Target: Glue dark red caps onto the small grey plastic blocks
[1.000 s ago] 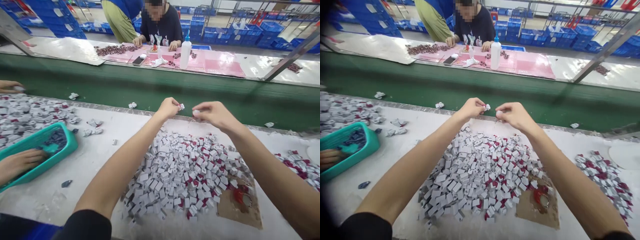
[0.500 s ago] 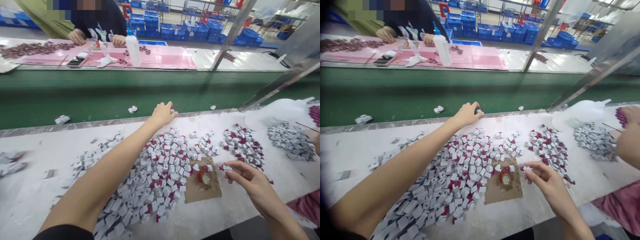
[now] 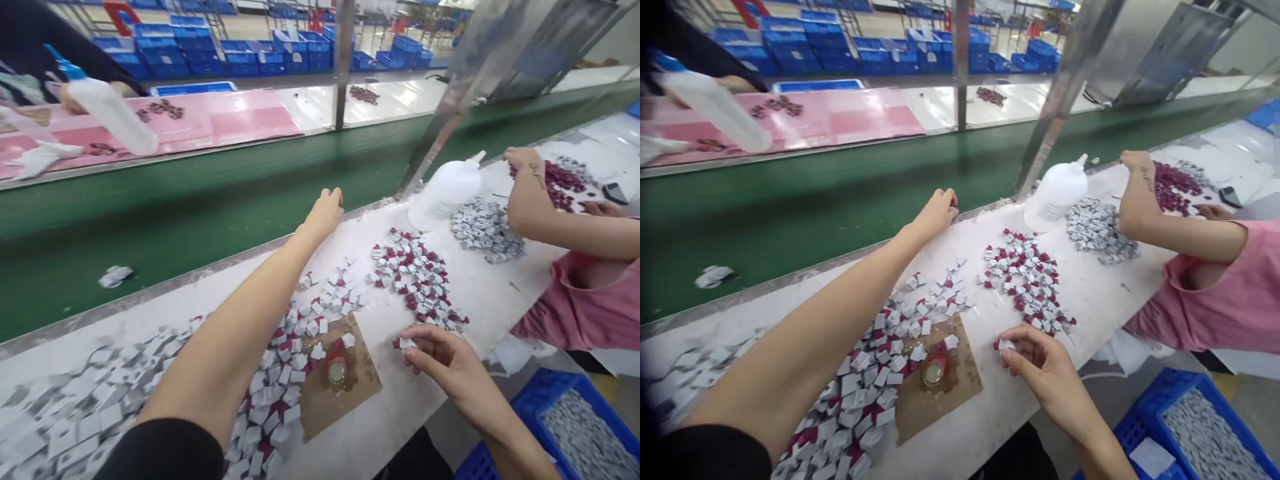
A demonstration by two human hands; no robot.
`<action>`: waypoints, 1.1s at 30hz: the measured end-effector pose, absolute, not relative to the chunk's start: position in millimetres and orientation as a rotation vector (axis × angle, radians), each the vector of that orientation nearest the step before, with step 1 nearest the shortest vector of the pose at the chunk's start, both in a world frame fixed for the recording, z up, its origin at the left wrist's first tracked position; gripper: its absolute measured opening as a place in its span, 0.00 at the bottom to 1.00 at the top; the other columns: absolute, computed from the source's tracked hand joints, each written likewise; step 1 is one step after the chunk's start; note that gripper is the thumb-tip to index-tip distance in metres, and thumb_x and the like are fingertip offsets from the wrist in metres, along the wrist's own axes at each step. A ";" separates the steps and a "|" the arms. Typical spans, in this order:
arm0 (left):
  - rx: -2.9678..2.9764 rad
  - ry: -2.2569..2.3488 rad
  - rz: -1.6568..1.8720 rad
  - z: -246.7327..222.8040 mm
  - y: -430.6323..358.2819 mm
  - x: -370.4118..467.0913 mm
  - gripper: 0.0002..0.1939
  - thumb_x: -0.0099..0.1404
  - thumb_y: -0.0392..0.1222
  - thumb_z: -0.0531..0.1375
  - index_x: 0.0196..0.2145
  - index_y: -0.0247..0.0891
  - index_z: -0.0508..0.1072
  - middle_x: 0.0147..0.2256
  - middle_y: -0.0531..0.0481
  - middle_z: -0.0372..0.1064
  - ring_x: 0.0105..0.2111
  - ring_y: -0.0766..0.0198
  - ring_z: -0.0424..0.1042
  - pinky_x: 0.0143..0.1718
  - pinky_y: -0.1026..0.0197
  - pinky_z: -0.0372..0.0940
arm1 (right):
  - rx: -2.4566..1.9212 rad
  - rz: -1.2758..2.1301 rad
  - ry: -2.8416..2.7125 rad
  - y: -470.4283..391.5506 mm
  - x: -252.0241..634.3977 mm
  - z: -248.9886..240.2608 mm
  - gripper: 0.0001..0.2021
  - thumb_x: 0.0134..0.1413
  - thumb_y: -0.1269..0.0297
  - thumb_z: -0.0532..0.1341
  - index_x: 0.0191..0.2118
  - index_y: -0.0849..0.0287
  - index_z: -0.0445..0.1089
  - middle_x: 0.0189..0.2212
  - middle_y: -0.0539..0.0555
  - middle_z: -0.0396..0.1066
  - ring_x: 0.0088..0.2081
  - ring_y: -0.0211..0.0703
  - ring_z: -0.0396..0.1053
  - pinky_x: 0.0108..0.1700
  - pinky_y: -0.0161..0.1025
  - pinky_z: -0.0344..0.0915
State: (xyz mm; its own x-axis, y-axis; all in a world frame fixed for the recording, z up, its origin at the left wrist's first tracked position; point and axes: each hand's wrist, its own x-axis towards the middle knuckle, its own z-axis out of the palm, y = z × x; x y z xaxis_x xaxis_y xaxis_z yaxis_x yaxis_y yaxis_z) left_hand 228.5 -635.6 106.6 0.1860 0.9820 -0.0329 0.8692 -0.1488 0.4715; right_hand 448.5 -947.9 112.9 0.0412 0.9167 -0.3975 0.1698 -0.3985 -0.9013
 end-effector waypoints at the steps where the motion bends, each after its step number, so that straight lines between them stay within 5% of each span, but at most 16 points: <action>1: 2.105 1.723 0.392 105.5 -635.3 233.0 0.22 0.81 0.49 0.70 0.66 0.39 0.78 0.65 0.39 0.77 0.59 0.47 0.81 0.59 0.40 0.80 | -1.652 1.418 -1.087 -949.9 452.3 113.1 0.25 0.59 0.37 0.78 0.47 0.54 0.87 0.31 0.55 0.82 0.33 0.46 0.78 0.37 0.40 0.77; 5: 2.216 1.607 0.397 109.0 -649.7 246.9 0.12 0.83 0.38 0.63 0.60 0.35 0.79 0.62 0.37 0.77 0.59 0.47 0.79 0.62 0.41 0.76 | -1.661 1.406 -1.031 -957.5 462.3 111.4 0.22 0.61 0.39 0.78 0.47 0.53 0.87 0.32 0.55 0.83 0.34 0.46 0.79 0.38 0.40 0.77; 8: 2.330 1.397 0.404 113.7 -674.9 263.5 0.14 0.82 0.28 0.55 0.54 0.35 0.79 0.59 0.34 0.77 0.58 0.47 0.78 0.63 0.45 0.73 | -1.659 1.365 -1.096 -957.6 459.6 107.7 0.18 0.62 0.44 0.78 0.46 0.52 0.89 0.36 0.55 0.84 0.36 0.47 0.80 0.39 0.40 0.78; 13: 2.397 1.119 0.295 110.1 -714.9 291.3 0.10 0.81 0.32 0.61 0.54 0.35 0.80 0.54 0.37 0.83 0.57 0.47 0.81 0.63 0.47 0.74 | -1.571 1.349 -1.195 -950.9 446.3 104.1 0.12 0.63 0.50 0.76 0.45 0.51 0.88 0.43 0.56 0.86 0.38 0.48 0.85 0.41 0.41 0.82; 19: 2.381 1.130 0.300 131.2 -756.5 268.6 0.24 0.83 0.32 0.56 0.72 0.38 0.70 0.73 0.37 0.74 0.72 0.47 0.72 0.74 0.42 0.66 | -1.607 0.905 -1.641 -956.8 449.8 90.2 0.10 0.72 0.53 0.70 0.51 0.48 0.87 0.46 0.54 0.88 0.38 0.48 0.85 0.43 0.43 0.82; 22: 2.360 1.149 0.458 160.9 -803.2 217.5 0.21 0.85 0.35 0.54 0.71 0.39 0.71 0.74 0.39 0.71 0.74 0.51 0.69 0.77 0.46 0.62 | -1.599 0.815 -1.761 -961.2 456.1 81.6 0.11 0.74 0.54 0.68 0.52 0.48 0.87 0.46 0.54 0.89 0.39 0.49 0.87 0.43 0.43 0.83; 27: 2.147 1.957 0.428 183.5 -923.0 102.5 0.15 0.86 0.39 0.51 0.57 0.41 0.78 0.61 0.37 0.79 0.68 0.39 0.70 0.71 0.33 0.66 | -1.644 0.842 -1.638 -966.6 457.1 87.2 0.11 0.68 0.52 0.72 0.50 0.48 0.89 0.44 0.53 0.89 0.38 0.49 0.88 0.45 0.43 0.86; 33: 1.821 2.553 0.169 158.5 -1022.8 18.2 0.20 0.82 0.48 0.57 0.63 0.41 0.79 0.64 0.26 0.73 0.67 0.17 0.64 0.63 0.14 0.64 | -1.526 1.068 -1.530 -966.4 443.8 98.3 0.12 0.65 0.51 0.77 0.51 0.43 0.90 0.43 0.52 0.87 0.41 0.49 0.87 0.45 0.41 0.86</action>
State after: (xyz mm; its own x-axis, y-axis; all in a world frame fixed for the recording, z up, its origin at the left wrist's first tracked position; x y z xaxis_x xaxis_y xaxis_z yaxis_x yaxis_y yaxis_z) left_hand 18.2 -1022.8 158.5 -0.3275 0.9428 0.0616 0.9427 0.3217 0.0883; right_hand 443.8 -966.4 98.3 -0.0452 0.9968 -0.0654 0.4047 -0.0416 -0.9135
